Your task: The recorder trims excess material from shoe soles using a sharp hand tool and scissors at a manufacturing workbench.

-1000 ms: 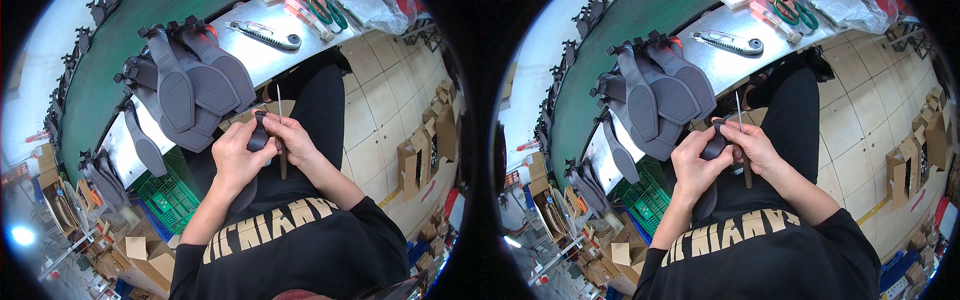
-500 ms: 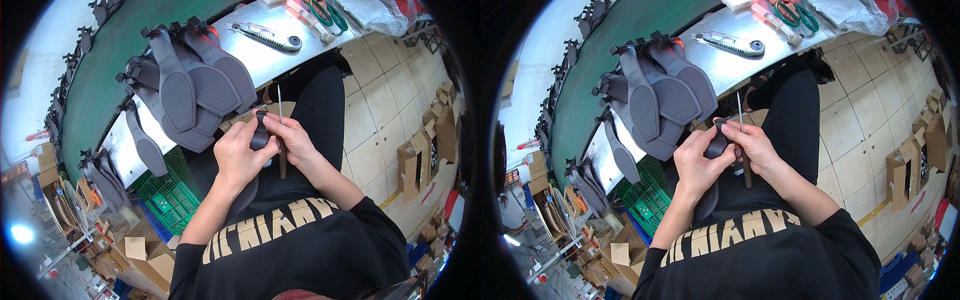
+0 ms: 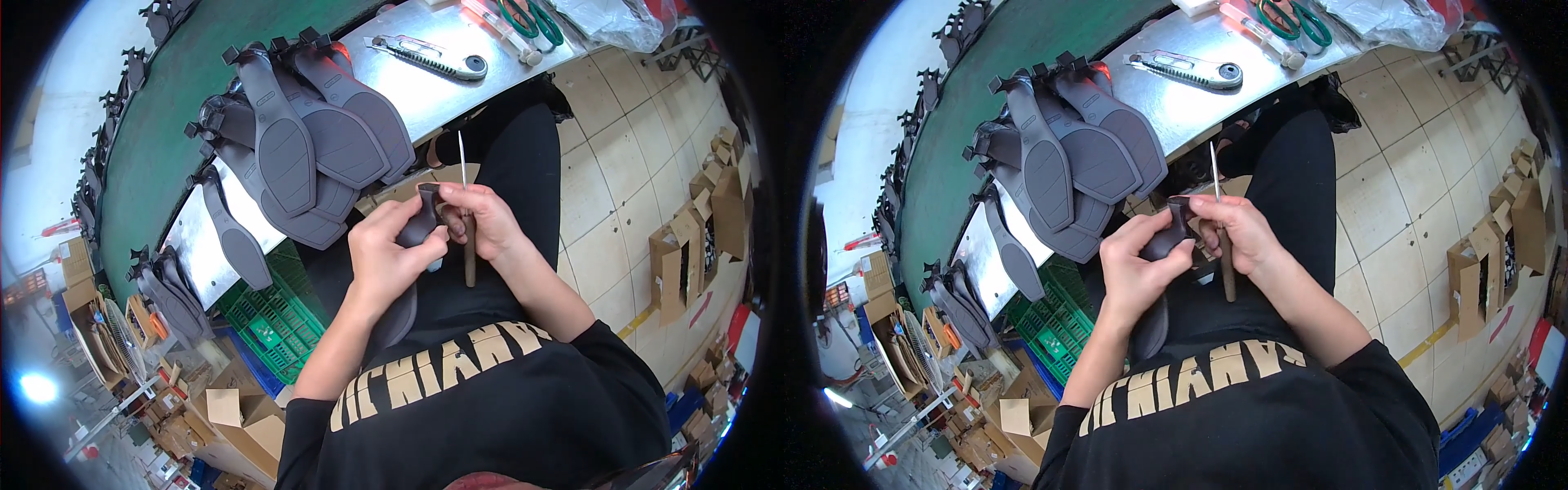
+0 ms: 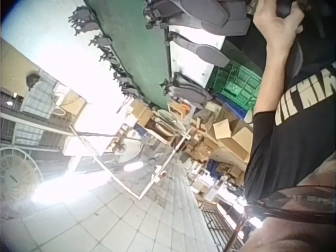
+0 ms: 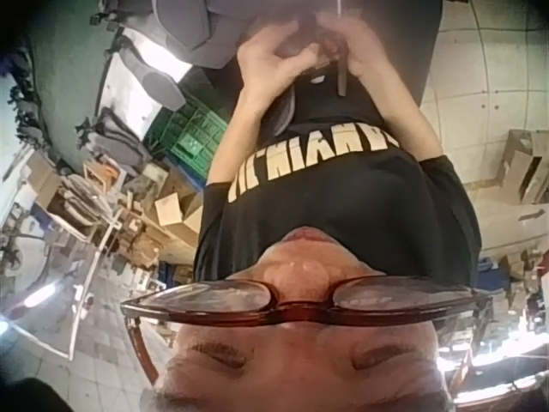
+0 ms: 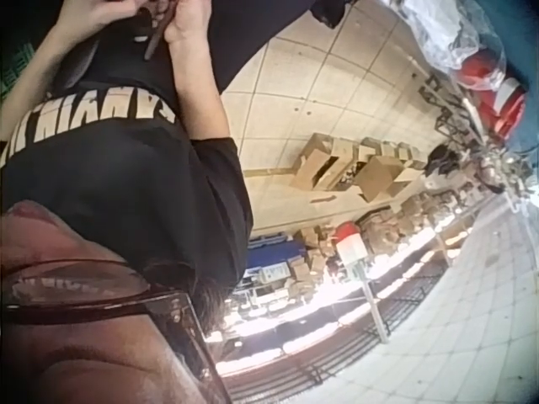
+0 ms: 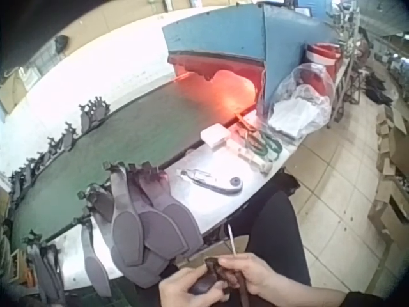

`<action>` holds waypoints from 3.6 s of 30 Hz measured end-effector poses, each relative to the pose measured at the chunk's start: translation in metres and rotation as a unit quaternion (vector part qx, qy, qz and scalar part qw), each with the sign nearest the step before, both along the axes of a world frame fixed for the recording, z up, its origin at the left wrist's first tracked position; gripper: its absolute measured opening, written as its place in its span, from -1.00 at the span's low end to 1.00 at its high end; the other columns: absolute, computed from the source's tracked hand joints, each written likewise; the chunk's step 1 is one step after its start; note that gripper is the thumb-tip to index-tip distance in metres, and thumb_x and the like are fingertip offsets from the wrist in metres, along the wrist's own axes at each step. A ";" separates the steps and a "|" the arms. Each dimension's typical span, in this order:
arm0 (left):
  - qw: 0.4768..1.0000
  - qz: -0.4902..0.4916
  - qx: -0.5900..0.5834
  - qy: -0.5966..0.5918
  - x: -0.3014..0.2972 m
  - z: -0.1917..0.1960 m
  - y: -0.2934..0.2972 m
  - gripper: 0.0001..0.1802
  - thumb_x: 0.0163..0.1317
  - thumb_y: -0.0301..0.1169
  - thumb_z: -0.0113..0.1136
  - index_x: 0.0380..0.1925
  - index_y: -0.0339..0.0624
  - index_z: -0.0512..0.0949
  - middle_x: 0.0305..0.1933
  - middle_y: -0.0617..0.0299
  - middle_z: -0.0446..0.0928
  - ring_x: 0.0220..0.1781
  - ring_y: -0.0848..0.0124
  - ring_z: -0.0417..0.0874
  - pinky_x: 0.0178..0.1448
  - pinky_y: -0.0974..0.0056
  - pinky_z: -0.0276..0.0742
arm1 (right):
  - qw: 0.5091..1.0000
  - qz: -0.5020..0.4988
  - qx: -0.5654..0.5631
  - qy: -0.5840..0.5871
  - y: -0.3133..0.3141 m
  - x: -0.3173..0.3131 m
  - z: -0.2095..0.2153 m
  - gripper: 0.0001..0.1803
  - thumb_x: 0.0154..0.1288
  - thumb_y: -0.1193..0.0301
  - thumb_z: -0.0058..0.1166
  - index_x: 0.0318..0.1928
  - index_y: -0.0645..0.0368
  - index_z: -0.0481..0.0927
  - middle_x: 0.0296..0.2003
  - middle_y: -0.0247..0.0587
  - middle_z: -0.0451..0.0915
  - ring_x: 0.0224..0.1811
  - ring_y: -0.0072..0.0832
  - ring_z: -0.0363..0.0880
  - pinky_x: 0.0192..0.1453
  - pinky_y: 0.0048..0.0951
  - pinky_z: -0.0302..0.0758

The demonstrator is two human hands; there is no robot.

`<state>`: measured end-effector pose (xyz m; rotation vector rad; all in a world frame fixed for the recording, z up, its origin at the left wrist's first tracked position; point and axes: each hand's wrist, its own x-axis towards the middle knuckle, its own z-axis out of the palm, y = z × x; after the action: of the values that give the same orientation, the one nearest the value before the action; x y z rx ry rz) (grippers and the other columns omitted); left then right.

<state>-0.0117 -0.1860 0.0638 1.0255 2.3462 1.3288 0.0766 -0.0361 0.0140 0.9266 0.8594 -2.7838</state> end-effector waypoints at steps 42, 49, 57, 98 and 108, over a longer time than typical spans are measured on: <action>0.821 0.059 0.131 -0.553 -0.012 -0.027 -0.013 -0.70 0.30 -0.43 0.26 0.01 -0.29 0.61 -0.17 0.17 0.69 -0.20 0.44 0.71 -0.04 0.39 0.63 | 0.984 0.007 0.174 0.047 -0.003 0.008 0.024 -0.82 0.36 0.44 0.18 -0.08 0.21 0.59 -0.48 -0.50 0.54 -0.67 -0.86 0.26 -0.66 -0.76 0.14; 0.817 0.060 0.102 -0.564 -0.012 -0.035 -0.013 -0.70 0.27 -0.42 0.30 -0.01 -0.28 0.63 -0.20 0.19 0.69 -0.25 0.46 0.72 -0.06 0.39 0.66 | 0.977 0.011 0.206 0.043 -0.007 0.007 0.026 -0.83 0.34 0.45 0.18 -0.10 0.21 0.59 -0.50 -0.50 0.55 -0.64 -0.88 0.31 -0.64 -0.78 0.15; 0.818 0.062 0.098 -0.563 -0.013 -0.037 -0.014 -0.70 0.27 -0.42 0.30 -0.02 -0.29 0.63 -0.21 0.18 0.69 -0.26 0.46 0.72 -0.07 0.39 0.68 | 0.980 0.009 0.192 0.056 -0.007 0.006 0.024 -0.83 0.33 0.45 0.18 -0.10 0.22 0.60 -0.48 -0.49 0.57 -0.63 -0.88 0.33 -0.63 -0.79 0.16; 0.800 0.087 0.094 -0.586 0.002 -0.039 -0.022 -0.75 0.26 -0.48 0.29 -0.07 -0.31 0.66 -0.22 0.16 0.70 -0.27 0.48 0.72 -0.07 0.42 0.66 | 0.978 -0.006 0.198 0.063 -0.018 0.015 0.014 -0.95 0.33 0.59 0.11 -0.21 0.27 0.56 -0.42 -0.41 0.60 -0.47 -0.83 0.47 -0.42 -0.76 0.38; 0.836 0.085 0.039 -0.540 -0.005 -0.026 -0.020 -0.75 0.24 -0.40 0.28 -0.14 -0.30 0.68 -0.29 0.22 0.69 -0.31 0.48 0.68 -0.09 0.36 0.61 | 0.966 -0.011 0.242 0.088 -0.020 0.009 0.025 -0.96 0.30 0.60 0.15 -0.28 0.29 0.55 -0.39 -0.35 0.64 -0.35 -0.73 0.59 -0.26 -0.68 0.51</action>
<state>-0.0169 -0.2062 0.0380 -0.0381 1.5013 1.4929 0.0860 -0.0564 0.0390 0.7422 1.6160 -2.7522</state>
